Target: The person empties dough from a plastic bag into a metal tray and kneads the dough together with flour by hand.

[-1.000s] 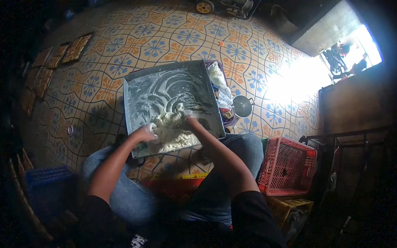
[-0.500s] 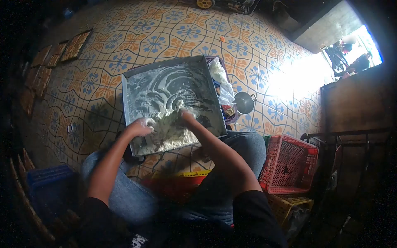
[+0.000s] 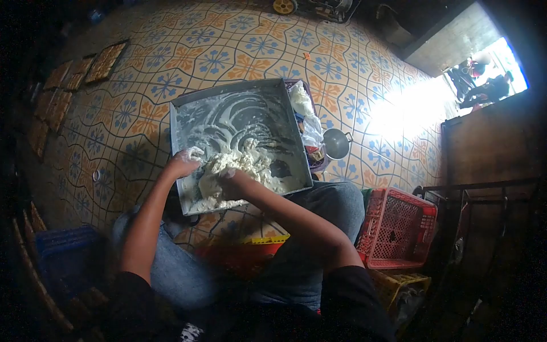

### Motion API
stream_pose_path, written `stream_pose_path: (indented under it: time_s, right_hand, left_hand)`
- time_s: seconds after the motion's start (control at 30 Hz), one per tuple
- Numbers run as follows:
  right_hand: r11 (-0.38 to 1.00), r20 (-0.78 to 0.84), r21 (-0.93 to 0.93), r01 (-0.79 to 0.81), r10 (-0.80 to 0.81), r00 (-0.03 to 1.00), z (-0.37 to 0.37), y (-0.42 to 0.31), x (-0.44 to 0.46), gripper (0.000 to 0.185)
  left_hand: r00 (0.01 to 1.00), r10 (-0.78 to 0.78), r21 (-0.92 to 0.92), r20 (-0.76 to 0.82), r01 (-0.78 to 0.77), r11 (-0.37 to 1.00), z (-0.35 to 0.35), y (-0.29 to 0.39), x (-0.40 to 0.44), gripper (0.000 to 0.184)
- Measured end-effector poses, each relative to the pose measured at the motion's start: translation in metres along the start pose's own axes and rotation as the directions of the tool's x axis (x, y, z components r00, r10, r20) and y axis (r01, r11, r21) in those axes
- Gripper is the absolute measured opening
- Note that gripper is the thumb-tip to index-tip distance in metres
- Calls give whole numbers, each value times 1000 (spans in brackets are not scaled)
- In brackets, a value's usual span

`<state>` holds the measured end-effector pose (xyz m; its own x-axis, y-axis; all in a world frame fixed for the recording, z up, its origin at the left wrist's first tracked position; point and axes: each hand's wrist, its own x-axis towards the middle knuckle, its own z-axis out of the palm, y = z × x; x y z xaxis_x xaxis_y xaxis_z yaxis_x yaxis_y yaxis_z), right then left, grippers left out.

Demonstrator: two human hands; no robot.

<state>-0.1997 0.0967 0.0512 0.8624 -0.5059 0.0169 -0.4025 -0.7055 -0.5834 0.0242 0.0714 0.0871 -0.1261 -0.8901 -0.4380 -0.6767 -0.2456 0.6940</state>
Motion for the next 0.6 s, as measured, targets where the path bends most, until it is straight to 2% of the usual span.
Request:
stream_pose_path:
  time_s: [0.1,0.17,0.2,0.3,0.33,0.37,0.43,0.47,0.53,0.57,0.6]
  right_hand:
    - [941,-128,-64,-333,323,938,-50,-2,-2,40]
    - [938,-277,-137,-318,272,922,-55,25,-7,46]
    - [895,-147,-191,-404,381,913,-42,51,-6,64]
    - [873,-53,167,-458,472,880,-40,44,-5,82]
    - [918,-183,227,-325,368,912,-8,62,-6,94]
    - [892,-142,244,-382,422,895,7,60,-4,90]
    - [911,-258,142,-387,411,874,39,53,1,87]
    - [896,-136,105,-431,443,886,53,52,7,83]
    - [936,-240,214,-280,328,914,59,37,8,34]
    - [865,34,69,-496,495,868,28,14,10,23]
    - [878,15,25,-478,478,878,48,28,12,24]
  left_hand:
    - [999,-36,21,9,36,999,0,7,-4,39]
    - [998,-52,71,34,50,996,1,12,-5,42]
    - [998,-45,106,52,39,994,3,12,-5,43]
    - [998,-7,180,65,-5,984,14,8,-7,50]
    - [996,-23,194,83,7,981,16,8,-8,51]
    - [994,-41,208,101,19,978,18,6,-8,52]
    - [996,-26,222,87,6,975,22,-7,-3,55]
    - [995,-26,201,96,7,980,18,-2,-6,56]
    - [995,3,186,98,-21,982,20,-2,-3,58]
    - [996,32,193,89,-48,980,24,-15,4,58]
    - [995,59,203,81,-75,976,26,-23,9,58]
